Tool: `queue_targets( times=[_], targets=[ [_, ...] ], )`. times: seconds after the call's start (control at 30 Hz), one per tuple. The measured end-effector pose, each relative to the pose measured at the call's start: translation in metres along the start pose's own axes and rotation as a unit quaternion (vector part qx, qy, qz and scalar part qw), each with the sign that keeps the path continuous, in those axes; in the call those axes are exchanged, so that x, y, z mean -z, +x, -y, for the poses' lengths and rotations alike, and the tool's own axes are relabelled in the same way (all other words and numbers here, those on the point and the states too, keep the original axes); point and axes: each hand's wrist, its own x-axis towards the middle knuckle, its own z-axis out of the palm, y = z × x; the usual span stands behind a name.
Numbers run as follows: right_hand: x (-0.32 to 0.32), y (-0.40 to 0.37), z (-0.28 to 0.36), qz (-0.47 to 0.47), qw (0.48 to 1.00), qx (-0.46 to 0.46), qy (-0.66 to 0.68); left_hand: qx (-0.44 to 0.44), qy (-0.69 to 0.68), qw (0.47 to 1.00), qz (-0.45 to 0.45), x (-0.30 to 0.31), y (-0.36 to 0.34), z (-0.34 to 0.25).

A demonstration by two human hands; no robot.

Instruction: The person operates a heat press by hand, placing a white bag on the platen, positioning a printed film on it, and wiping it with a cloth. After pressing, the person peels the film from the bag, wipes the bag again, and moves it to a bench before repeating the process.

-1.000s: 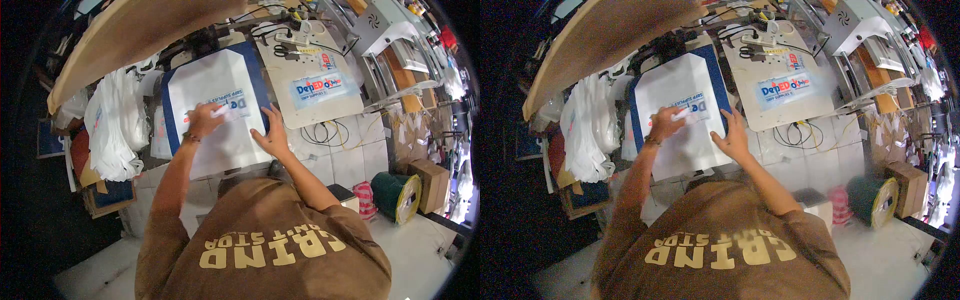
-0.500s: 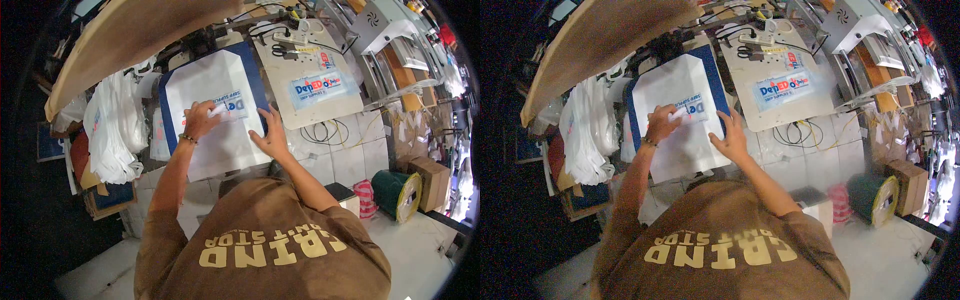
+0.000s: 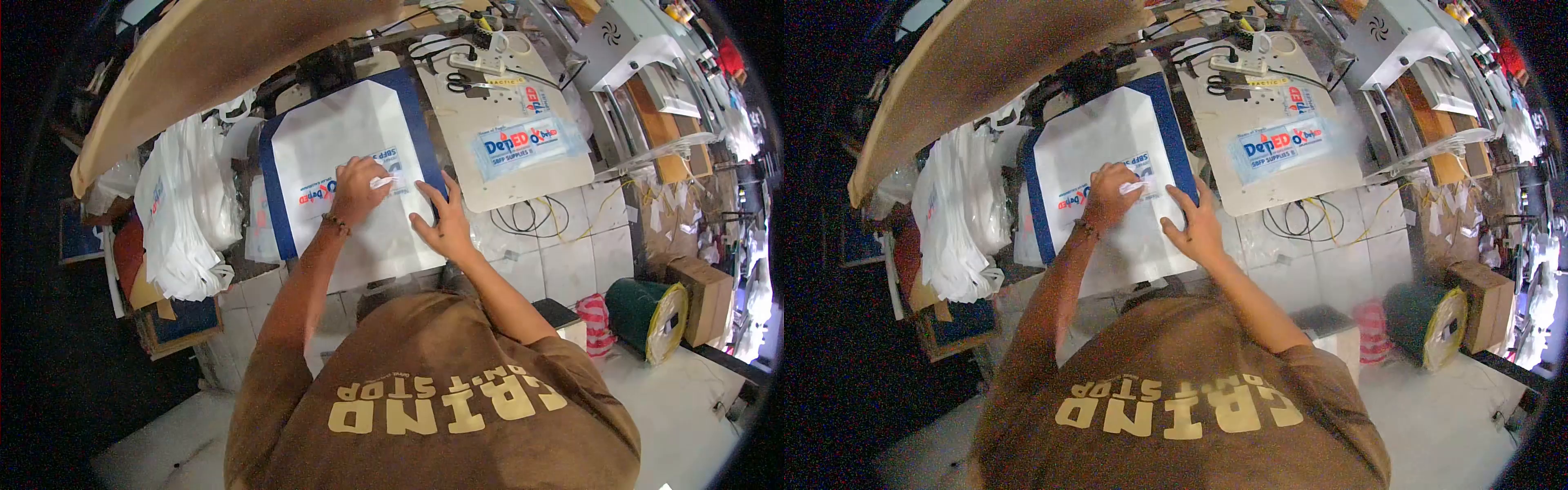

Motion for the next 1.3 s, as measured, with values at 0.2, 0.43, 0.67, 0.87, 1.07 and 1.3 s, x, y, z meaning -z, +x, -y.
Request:
queue_targets(
  times=[0.2, 0.43, 0.67, 0.87, 1.07, 1.3],
  targets=[
    [-0.002, -0.001, -0.003, -0.01, 1.0, 0.021, -0.016, -0.015, 0.009, 0.999, 0.045, 0.011, 0.014, -0.004],
    [-0.002, -0.001, -0.001, 0.004, 1.0, -0.008, -0.019, -0.064, -0.003, 0.996, 0.066, 0.013, 0.014, -0.001],
    [0.004, 0.0, 0.006, 0.014, 1.0, -0.007, -0.016, -0.009, -0.014, 1.0, -0.001, 0.007, 0.018, 0.005],
    [0.006, 0.003, 0.007, 0.039, 0.999, 0.01, -0.035, -0.012, -0.023, 0.989, -0.146, -0.027, 0.034, -0.01],
    [0.003, 0.003, 0.007, 0.033, 0.997, 0.019, -0.069, -0.014, 0.055, 0.988, -0.144, -0.031, 0.037, -0.021],
    [0.003, 0.0, 0.008, 0.045, 0.997, -0.007, -0.06, 0.061, 0.121, 0.964, -0.229, 0.0, 0.0, 0.037]
  ],
)
